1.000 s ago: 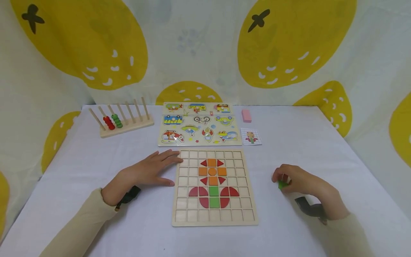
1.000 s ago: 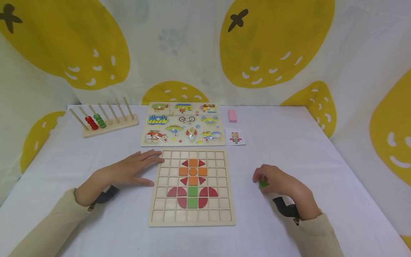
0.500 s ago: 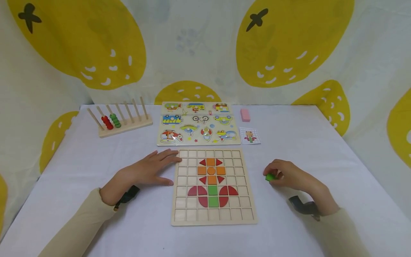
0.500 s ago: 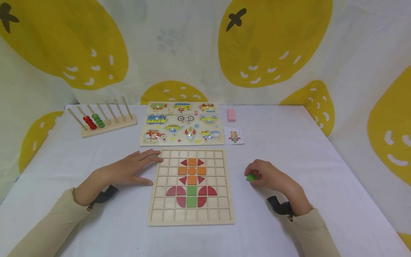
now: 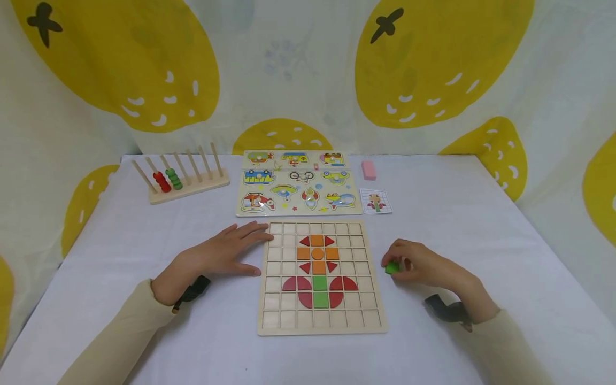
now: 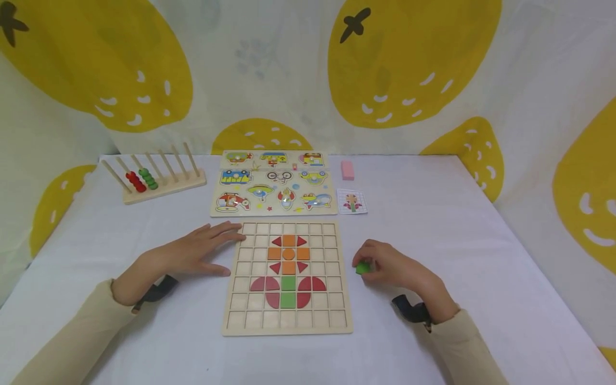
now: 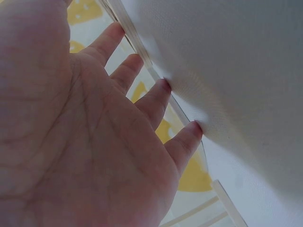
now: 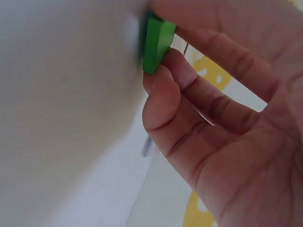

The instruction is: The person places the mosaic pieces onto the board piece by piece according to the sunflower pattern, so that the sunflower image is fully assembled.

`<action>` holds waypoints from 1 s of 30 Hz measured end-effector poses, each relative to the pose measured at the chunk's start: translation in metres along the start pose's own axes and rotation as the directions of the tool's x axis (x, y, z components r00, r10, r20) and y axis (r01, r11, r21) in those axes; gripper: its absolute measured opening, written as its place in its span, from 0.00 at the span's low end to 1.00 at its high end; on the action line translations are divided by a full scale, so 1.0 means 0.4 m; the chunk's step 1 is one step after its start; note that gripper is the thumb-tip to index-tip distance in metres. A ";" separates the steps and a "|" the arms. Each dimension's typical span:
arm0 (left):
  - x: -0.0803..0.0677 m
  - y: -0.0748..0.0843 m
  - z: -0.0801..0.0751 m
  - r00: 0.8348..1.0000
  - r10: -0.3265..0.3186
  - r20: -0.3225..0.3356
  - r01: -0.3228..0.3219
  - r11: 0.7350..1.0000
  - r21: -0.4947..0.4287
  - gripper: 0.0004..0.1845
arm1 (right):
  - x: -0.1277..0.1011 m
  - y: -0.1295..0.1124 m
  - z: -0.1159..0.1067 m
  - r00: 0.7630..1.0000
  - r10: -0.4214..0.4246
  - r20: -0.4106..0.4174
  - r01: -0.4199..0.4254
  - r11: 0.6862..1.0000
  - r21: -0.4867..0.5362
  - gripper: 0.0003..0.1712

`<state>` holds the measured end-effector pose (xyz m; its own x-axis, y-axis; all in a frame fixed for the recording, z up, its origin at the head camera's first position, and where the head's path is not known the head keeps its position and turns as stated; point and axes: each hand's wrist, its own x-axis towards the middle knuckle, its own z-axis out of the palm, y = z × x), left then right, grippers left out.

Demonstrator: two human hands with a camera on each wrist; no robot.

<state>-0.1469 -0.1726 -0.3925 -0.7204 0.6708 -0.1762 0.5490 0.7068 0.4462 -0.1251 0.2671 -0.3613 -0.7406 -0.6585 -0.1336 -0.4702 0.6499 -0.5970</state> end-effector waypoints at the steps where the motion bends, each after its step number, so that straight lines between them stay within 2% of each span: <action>1: 0.000 0.000 0.000 1.000 -0.002 0.001 0.002 1.000 0.002 0.42 | 0.003 -0.005 0.001 1.000 -0.006 0.006 0.006 1.000 -0.004 0.11; 6: 0.001 0.001 0.000 1.000 -0.006 0.000 0.006 1.000 -0.003 0.41 | 0.025 -0.041 0.011 0.998 -0.035 0.052 0.036 0.999 -0.019 0.11; 13: 0.002 0.006 -0.004 1.000 -0.016 0.003 0.016 1.000 -0.002 0.41 | 0.047 -0.115 0.044 0.986 0.000 0.167 0.007 0.999 -0.045 0.11; 18: 0.001 0.004 -0.003 1.000 -0.014 0.004 0.014 1.000 0.001 0.41 | 0.057 -0.147 0.064 0.975 0.009 0.221 -0.001 0.999 -0.035 0.12; 30: 0.003 0.004 -0.001 1.000 0.010 -0.008 -0.010 1.000 0.011 0.41 | 0.066 -0.198 0.115 0.956 -0.091 0.280 0.108 0.993 -0.048 0.14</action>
<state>-0.1470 -0.1707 -0.3917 -0.7183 0.6760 -0.1644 0.5608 0.7025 0.4382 -0.0855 0.1807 -0.3542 -0.5308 -0.7945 -0.2951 -0.5699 0.5922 -0.5696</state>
